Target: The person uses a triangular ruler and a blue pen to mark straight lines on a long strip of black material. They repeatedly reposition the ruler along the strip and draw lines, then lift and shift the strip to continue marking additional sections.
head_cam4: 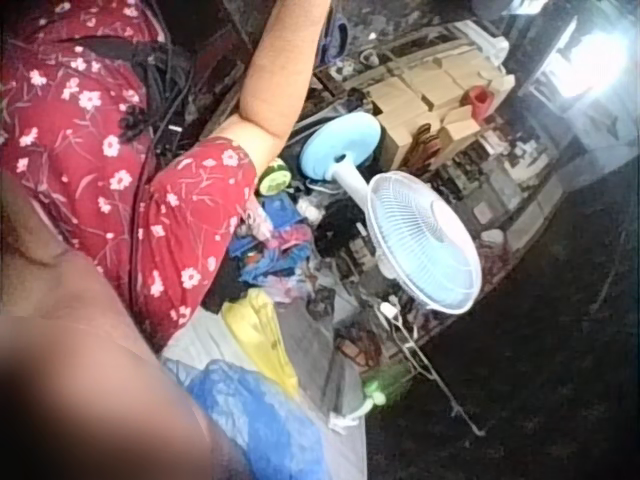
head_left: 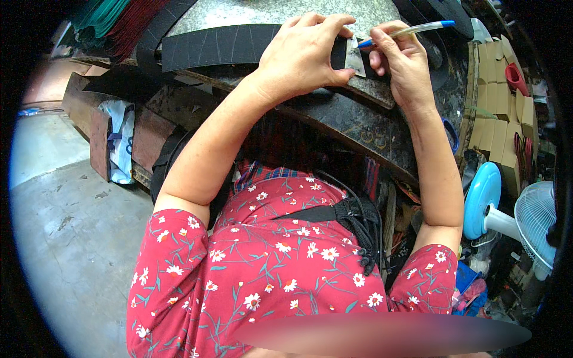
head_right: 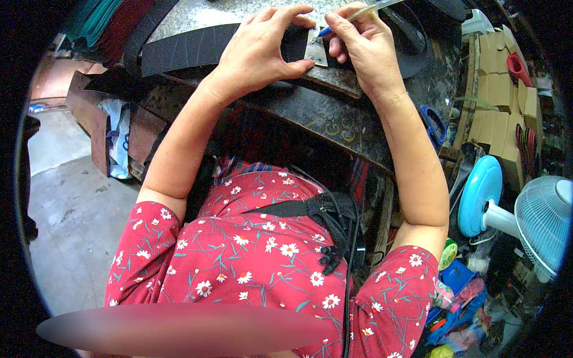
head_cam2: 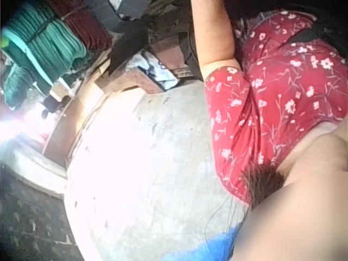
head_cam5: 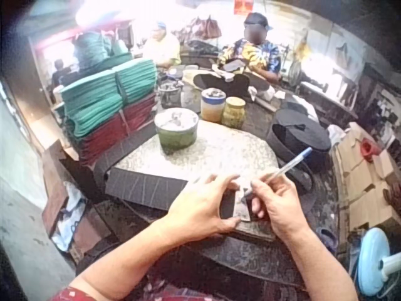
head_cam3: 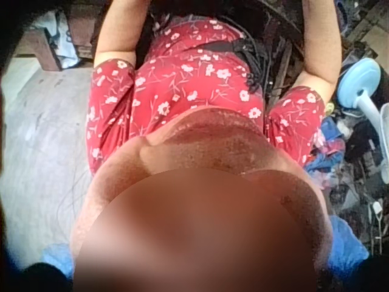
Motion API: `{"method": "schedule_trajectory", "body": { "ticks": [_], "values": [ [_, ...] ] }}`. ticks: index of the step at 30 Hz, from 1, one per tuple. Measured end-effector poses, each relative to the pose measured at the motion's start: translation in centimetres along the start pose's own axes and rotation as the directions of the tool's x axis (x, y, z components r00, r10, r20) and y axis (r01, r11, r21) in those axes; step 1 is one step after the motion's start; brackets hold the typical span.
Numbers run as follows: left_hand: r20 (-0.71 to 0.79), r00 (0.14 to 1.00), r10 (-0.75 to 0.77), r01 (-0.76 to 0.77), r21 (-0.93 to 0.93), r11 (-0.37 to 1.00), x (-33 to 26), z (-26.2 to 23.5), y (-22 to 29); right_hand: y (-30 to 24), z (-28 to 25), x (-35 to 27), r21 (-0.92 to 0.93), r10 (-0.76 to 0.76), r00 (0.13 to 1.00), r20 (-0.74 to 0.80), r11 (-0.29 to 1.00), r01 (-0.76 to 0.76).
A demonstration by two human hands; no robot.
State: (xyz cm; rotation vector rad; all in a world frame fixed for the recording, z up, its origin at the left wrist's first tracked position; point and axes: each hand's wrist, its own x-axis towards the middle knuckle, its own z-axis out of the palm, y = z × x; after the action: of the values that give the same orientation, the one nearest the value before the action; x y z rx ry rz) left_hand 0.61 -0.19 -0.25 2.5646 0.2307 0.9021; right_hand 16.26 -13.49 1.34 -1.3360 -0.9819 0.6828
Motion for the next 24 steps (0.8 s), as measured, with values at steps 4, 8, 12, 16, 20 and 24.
{"method": "schedule_trajectory", "body": {
  "ticks": [4,8,12,16,20,24],
  "values": [
    [0.005,1.000,-0.010,0.010,0.016,1.000,0.1,-0.2,0.0,0.5,-0.3,0.0,-0.497,-0.297,0.919,0.260,0.774,0.391],
    [0.047,0.999,-0.017,0.017,0.013,1.000,0.2,-0.5,0.1,0.5,-0.7,1.1,0.048,0.028,0.999,0.022,0.998,-0.029],
    [0.019,1.000,-0.010,0.010,0.008,1.000,0.2,-0.4,0.2,1.3,-0.2,1.6,-0.108,-0.013,0.997,-0.077,0.994,0.005],
    [0.032,0.999,-0.044,0.042,0.058,0.997,0.1,-0.6,0.3,1.8,0.0,1.6,-0.365,-0.210,0.978,0.015,0.909,0.201],
    [0.047,0.998,-0.041,0.041,0.003,0.999,0.2,-0.5,0.3,1.5,-0.1,1.8,-0.038,-0.021,0.998,-0.067,0.999,0.018],
    [0.019,0.999,-0.050,0.049,0.062,0.997,0.1,-0.4,0.2,1.6,0.2,1.6,-0.542,-0.410,0.892,0.188,0.714,0.443]
  ]
}}
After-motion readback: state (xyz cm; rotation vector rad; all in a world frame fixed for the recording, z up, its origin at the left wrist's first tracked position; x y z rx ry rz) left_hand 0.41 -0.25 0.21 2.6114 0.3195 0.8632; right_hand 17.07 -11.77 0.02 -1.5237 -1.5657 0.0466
